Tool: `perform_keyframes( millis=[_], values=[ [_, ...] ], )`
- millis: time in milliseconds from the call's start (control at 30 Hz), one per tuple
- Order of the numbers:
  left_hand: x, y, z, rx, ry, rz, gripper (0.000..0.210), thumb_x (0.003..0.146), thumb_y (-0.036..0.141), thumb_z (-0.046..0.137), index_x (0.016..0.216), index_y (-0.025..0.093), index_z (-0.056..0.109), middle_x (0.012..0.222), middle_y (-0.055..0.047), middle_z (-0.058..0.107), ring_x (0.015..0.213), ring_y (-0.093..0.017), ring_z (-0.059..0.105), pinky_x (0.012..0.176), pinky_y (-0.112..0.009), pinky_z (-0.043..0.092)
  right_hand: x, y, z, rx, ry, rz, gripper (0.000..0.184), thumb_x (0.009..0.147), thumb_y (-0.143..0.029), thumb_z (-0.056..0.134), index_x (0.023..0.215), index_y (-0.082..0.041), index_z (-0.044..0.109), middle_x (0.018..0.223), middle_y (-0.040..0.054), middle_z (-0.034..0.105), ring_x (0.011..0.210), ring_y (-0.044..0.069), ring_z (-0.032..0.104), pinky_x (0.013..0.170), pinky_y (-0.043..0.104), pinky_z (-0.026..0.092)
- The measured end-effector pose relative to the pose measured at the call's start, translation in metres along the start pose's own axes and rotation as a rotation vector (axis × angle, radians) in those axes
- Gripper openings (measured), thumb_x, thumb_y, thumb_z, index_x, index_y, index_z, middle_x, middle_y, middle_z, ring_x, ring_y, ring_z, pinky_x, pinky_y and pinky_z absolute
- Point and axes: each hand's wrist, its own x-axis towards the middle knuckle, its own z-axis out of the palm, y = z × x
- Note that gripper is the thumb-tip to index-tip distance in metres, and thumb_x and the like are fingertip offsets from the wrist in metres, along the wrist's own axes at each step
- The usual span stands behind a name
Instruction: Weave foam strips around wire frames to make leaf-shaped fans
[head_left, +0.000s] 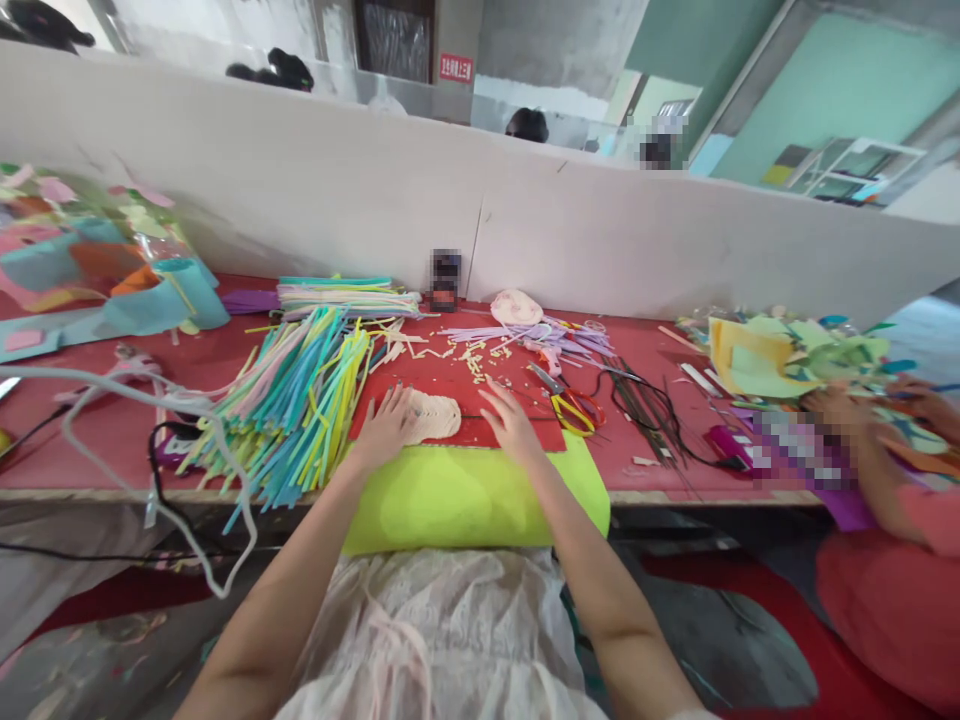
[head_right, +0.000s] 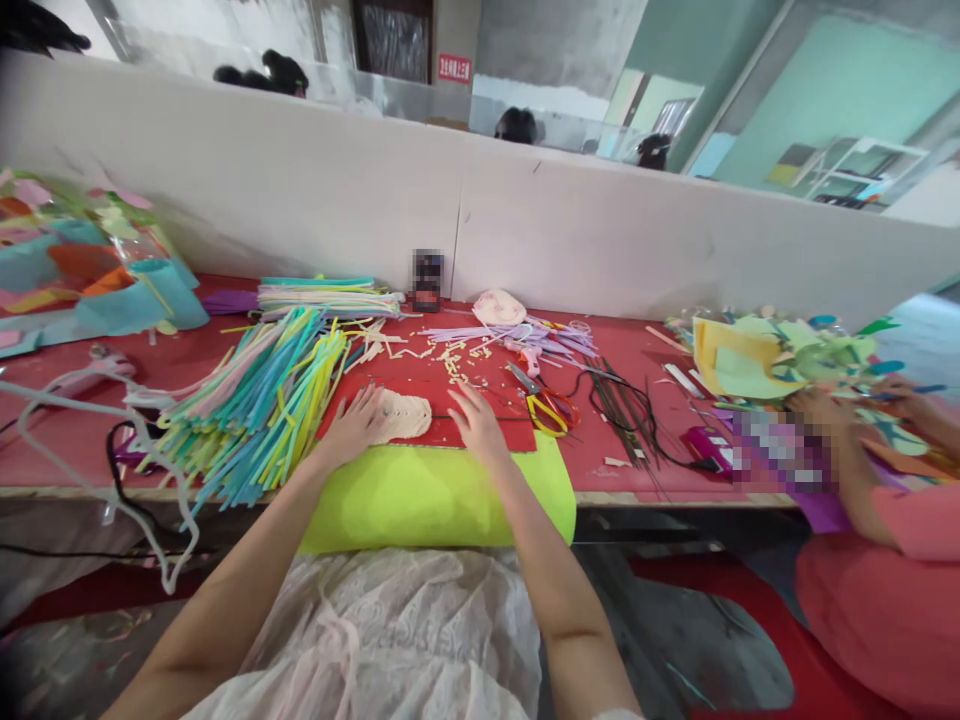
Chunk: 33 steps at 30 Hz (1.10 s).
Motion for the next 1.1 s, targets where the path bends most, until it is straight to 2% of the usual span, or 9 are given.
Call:
perform_keyframes(
  millis=[33,100,200,333,533,700,867,1000,1100],
  values=[
    [0.002,-0.001,-0.001,-0.04,0.026,-0.013,0.052,0.093,0.038,0.024,0.141,0.02,0.031,0.15,-0.01,0.026,0.139,-0.023,0.02,0.11,-0.051,0.011,-0.002,0.01,-0.01,-0.002,0.052,0.022,0.037,0.094,-0.033,0.038,0.124,-0.021,0.056,0.135,0.0087,0.049,0.126,0.018,0.043,0.106,0.035,0.034],
    [0.005,-0.001,-0.003,-0.101,0.115,-0.027,0.047,0.092,0.032,0.026,0.135,0.021,0.04,0.147,-0.01,0.034,0.137,-0.021,0.026,0.111,-0.051,0.01,-0.009,0.032,-0.029,-0.01,0.091,0.069,0.028,0.09,-0.031,0.048,0.111,-0.021,0.064,0.113,0.0089,0.063,0.108,0.02,0.056,0.098,0.038,0.04],
    [0.011,0.004,-0.005,-0.164,0.254,-0.021,0.04,0.089,0.027,0.033,0.124,0.021,0.052,0.138,-0.009,0.047,0.131,-0.02,0.037,0.111,-0.049,0.014,-0.02,0.062,-0.046,-0.035,0.041,0.087,0.023,0.083,-0.032,0.06,0.1,-0.02,0.068,0.098,0.0076,0.066,0.095,0.021,0.06,0.089,0.039,0.045],
    [0.014,0.013,-0.008,-0.275,0.389,-0.008,0.036,0.088,0.027,0.037,0.118,0.021,0.056,0.127,-0.008,0.057,0.123,-0.02,0.046,0.109,-0.044,0.023,-0.026,0.08,-0.046,-0.052,-0.037,0.052,0.022,0.078,-0.032,0.066,0.096,-0.02,0.069,0.094,0.0071,0.064,0.089,0.021,0.059,0.085,0.038,0.046],
    [0.007,0.018,-0.015,-0.361,0.586,-0.071,0.038,0.09,0.03,0.035,0.12,0.018,0.054,0.126,-0.01,0.054,0.123,-0.02,0.045,0.108,-0.039,0.029,-0.025,0.081,-0.032,-0.05,0.007,0.03,0.009,0.085,-0.024,0.057,0.085,-0.017,0.063,0.087,0.0055,0.061,0.088,0.019,0.056,0.085,0.037,0.044],
    [-0.003,0.027,-0.022,-0.391,0.646,-0.089,0.039,0.091,0.032,0.034,0.126,0.019,0.047,0.134,-0.01,0.047,0.128,-0.019,0.039,0.11,-0.039,0.027,-0.032,0.074,-0.03,-0.069,0.05,0.049,0.014,0.089,-0.027,0.049,0.091,-0.017,0.059,0.091,0.0067,0.06,0.087,0.019,0.056,0.082,0.033,0.044],
    [-0.008,0.03,-0.028,-0.429,0.712,-0.114,0.041,0.092,0.034,0.035,0.13,0.019,0.042,0.139,-0.011,0.042,0.132,-0.019,0.034,0.111,-0.039,0.024,-0.036,0.068,-0.033,-0.081,0.047,0.023,0.021,0.09,-0.034,0.048,0.091,-0.02,0.063,0.09,0.0066,0.064,0.09,0.019,0.058,0.082,0.031,0.042],
    [-0.008,0.028,-0.03,-0.513,0.81,-0.111,0.041,0.091,0.036,0.038,0.128,0.019,0.045,0.139,-0.011,0.042,0.132,-0.019,0.034,0.112,-0.037,0.022,-0.033,0.068,-0.042,0.051,0.26,0.194,0.03,0.087,-0.042,0.048,0.086,-0.018,0.065,0.083,0.0076,0.066,0.077,0.019,0.059,0.075,0.029,0.044],
    [-0.008,0.026,-0.027,-0.619,0.832,-0.111,0.041,0.09,0.04,0.04,0.124,0.018,0.05,0.135,-0.011,0.047,0.129,-0.02,0.039,0.111,-0.035,0.023,-0.032,0.073,-0.06,0.288,0.256,0.36,0.038,0.084,-0.049,0.048,0.085,-0.015,0.066,0.067,0.0039,0.061,0.06,0.015,0.054,0.061,0.026,0.043]
  ],
)
